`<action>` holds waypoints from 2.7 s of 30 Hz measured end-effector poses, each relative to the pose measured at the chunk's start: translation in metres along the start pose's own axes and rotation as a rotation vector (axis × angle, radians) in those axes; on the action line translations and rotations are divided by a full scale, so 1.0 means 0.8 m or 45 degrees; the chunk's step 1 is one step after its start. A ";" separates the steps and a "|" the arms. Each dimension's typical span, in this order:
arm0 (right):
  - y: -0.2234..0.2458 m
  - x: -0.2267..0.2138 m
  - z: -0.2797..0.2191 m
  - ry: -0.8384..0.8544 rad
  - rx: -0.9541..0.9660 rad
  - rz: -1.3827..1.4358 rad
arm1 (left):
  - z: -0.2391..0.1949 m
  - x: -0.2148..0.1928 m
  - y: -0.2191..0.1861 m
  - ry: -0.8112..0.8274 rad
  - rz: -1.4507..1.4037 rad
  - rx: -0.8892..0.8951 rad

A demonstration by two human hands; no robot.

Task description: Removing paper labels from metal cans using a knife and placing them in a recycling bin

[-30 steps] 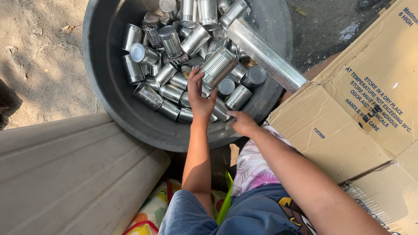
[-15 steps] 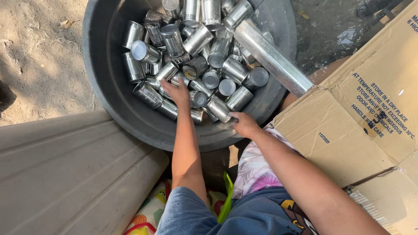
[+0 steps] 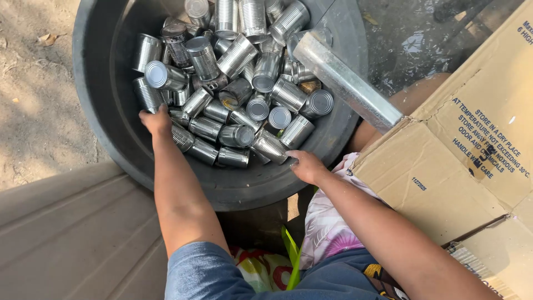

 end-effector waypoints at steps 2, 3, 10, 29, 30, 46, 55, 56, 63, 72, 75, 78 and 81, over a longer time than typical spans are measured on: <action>0.001 0.001 -0.001 -0.009 0.026 0.024 | 0.009 -0.002 0.000 0.083 0.174 0.040; 0.001 0.001 -0.001 -0.007 0.040 -0.004 | 0.004 -0.002 0.001 0.209 0.322 -0.063; -0.008 0.001 0.013 -0.006 0.056 -0.087 | -0.032 0.006 -0.026 0.327 0.565 -0.219; 0.013 0.013 -0.006 0.048 0.057 -0.071 | -0.149 -0.029 -0.104 -0.228 -0.327 -0.331; 0.015 0.012 -0.007 0.038 0.049 -0.069 | -0.177 -0.024 -0.136 -0.237 -0.493 -0.080; 0.028 0.005 -0.018 0.102 0.012 -0.024 | -0.126 0.045 -0.081 -0.374 -0.761 -0.176; 0.014 0.015 0.004 0.067 -0.003 -0.139 | 0.026 0.100 -0.016 0.250 -1.069 -0.630; 0.022 0.010 -0.004 0.051 0.002 -0.134 | 0.007 0.082 -0.037 0.268 -1.071 -0.624; 0.042 0.007 -0.019 0.091 -0.060 0.024 | -0.059 0.019 -0.085 0.432 -1.418 -0.739; 0.045 0.014 -0.023 0.108 -0.092 0.070 | 0.039 0.102 0.008 0.551 -1.049 -0.688; 0.042 0.012 -0.021 0.085 -0.091 0.076 | 0.046 0.108 -0.003 0.438 -0.933 -0.582; 0.043 0.016 -0.023 0.101 -0.078 0.069 | 0.067 0.104 0.004 0.274 -0.822 -0.486; 0.037 0.017 -0.020 0.107 -0.084 0.077 | 0.030 0.049 -0.044 0.194 -0.645 -0.530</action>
Point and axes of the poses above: each hand's wrist, its own z-axis towards the middle knuckle, its own x-axis out of the palm, y = z × x, the point moved 6 cm from there along z, towards the middle knuckle, and after that the axes turned 12 degrees about z, right-handed, at the moved point
